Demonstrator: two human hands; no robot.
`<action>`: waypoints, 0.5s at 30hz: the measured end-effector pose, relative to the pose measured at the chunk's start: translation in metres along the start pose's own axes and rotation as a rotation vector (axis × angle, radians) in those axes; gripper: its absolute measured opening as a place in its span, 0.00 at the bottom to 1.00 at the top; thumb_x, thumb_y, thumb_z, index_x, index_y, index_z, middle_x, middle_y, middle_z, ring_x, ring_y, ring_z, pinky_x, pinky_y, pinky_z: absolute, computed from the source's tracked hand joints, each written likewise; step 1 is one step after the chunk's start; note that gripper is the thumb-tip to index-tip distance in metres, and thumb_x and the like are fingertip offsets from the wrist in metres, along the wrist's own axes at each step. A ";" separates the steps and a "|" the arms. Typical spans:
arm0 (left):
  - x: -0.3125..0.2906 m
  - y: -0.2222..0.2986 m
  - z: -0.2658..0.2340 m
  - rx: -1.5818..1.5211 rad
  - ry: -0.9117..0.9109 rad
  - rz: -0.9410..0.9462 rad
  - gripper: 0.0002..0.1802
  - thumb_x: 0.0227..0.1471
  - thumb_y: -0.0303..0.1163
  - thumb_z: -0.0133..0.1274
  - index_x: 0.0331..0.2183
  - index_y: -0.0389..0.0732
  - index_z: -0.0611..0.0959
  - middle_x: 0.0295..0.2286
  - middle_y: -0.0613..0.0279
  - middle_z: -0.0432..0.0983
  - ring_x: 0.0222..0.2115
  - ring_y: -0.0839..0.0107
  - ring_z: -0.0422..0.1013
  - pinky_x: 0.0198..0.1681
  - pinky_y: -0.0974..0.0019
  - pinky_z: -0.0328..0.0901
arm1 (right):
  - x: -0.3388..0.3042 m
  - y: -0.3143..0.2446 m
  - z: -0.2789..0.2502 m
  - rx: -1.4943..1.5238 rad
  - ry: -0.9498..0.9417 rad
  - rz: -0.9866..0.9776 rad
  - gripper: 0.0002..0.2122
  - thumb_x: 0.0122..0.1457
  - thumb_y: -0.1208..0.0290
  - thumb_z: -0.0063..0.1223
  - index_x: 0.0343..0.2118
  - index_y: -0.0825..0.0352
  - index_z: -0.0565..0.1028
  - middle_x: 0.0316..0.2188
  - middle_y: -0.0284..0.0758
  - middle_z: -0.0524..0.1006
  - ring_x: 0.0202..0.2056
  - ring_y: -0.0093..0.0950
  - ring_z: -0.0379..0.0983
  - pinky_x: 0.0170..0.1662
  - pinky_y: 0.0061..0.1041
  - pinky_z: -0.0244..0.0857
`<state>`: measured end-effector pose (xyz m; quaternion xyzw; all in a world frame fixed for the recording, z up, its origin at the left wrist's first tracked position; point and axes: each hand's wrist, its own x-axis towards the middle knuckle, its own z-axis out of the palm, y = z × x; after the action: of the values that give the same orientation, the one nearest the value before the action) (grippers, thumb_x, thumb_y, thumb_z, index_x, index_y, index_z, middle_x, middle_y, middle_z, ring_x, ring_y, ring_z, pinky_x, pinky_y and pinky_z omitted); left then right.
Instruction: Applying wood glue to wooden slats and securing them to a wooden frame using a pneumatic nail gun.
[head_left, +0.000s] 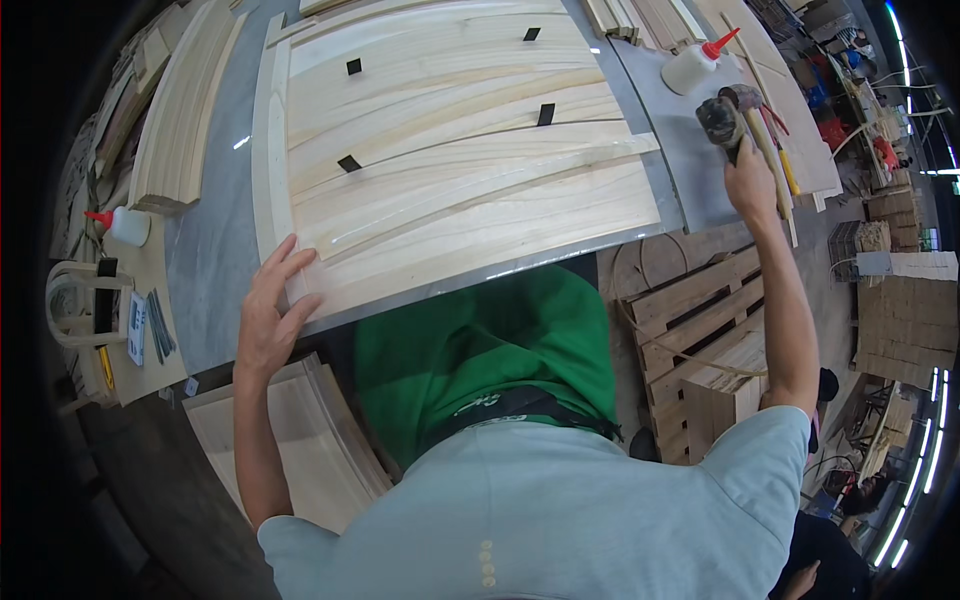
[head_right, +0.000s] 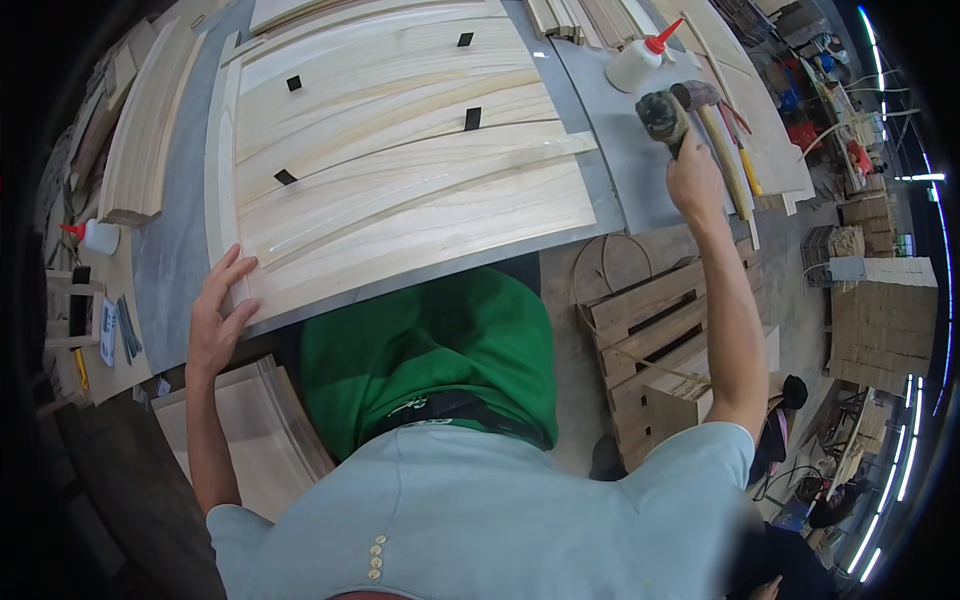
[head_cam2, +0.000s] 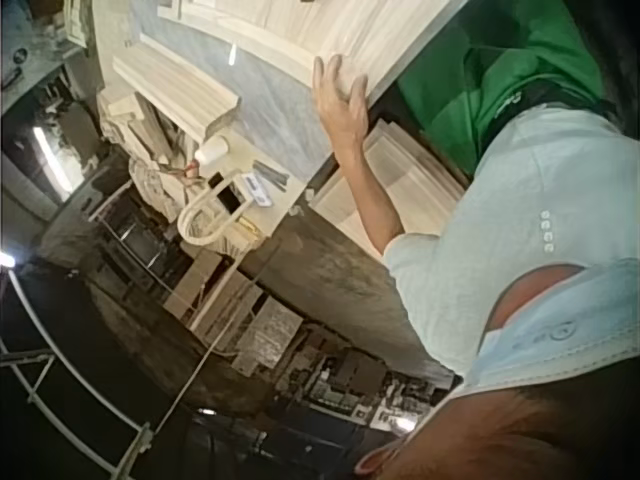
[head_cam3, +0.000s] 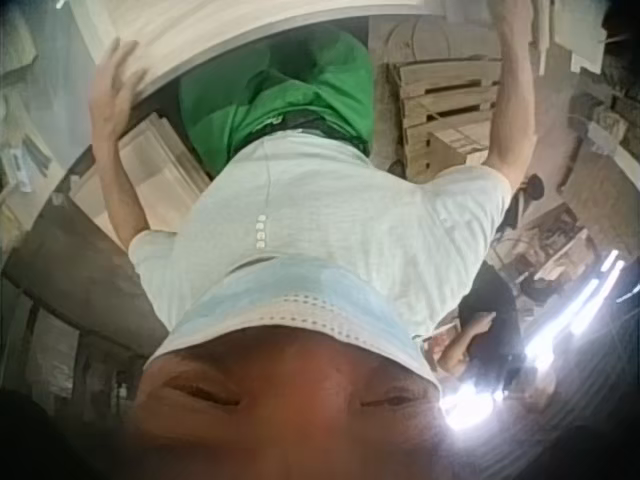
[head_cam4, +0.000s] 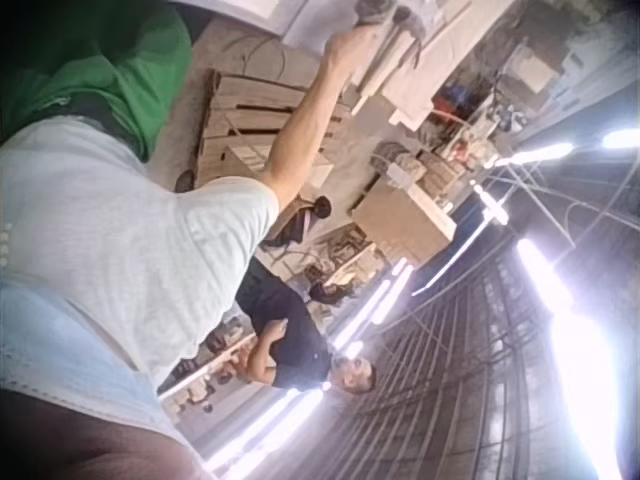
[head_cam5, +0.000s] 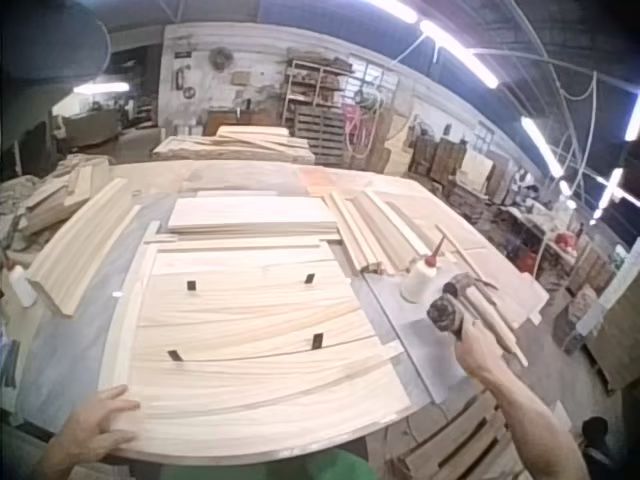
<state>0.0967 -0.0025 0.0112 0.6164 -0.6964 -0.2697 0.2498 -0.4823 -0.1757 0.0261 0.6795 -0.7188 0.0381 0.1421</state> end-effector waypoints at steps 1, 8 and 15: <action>0.000 0.000 0.002 0.014 0.021 -0.009 0.26 0.41 0.22 0.58 0.46 0.36 0.76 0.51 0.51 0.70 0.57 0.54 0.59 0.58 0.57 0.54 | 0.003 -0.003 0.009 -0.048 -0.026 0.041 0.19 0.53 0.71 0.50 0.48 0.71 0.69 0.36 0.49 0.75 0.36 0.49 0.74 0.39 0.42 0.67; 0.007 0.020 0.026 0.045 0.182 -0.117 0.26 0.46 0.22 0.55 0.50 0.35 0.73 0.44 0.51 0.74 0.56 0.55 0.61 0.58 0.58 0.55 | -0.018 -0.013 0.028 0.036 0.102 0.005 0.22 0.50 0.75 0.55 0.50 0.70 0.68 0.42 0.47 0.72 0.45 0.45 0.70 0.47 0.42 0.64; 0.008 0.028 0.042 0.196 0.311 -0.162 0.24 0.47 0.22 0.54 0.49 0.34 0.73 0.41 0.51 0.74 0.54 0.53 0.62 0.57 0.58 0.56 | -0.024 -0.062 0.026 0.478 0.214 -0.228 0.17 0.51 0.79 0.53 0.46 0.71 0.71 0.40 0.44 0.73 0.45 0.41 0.68 0.49 0.36 0.62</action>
<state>0.0469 -0.0047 0.0000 0.7260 -0.6204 -0.1216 0.2708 -0.4245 -0.1638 -0.0131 0.7622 -0.5894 0.2616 0.0565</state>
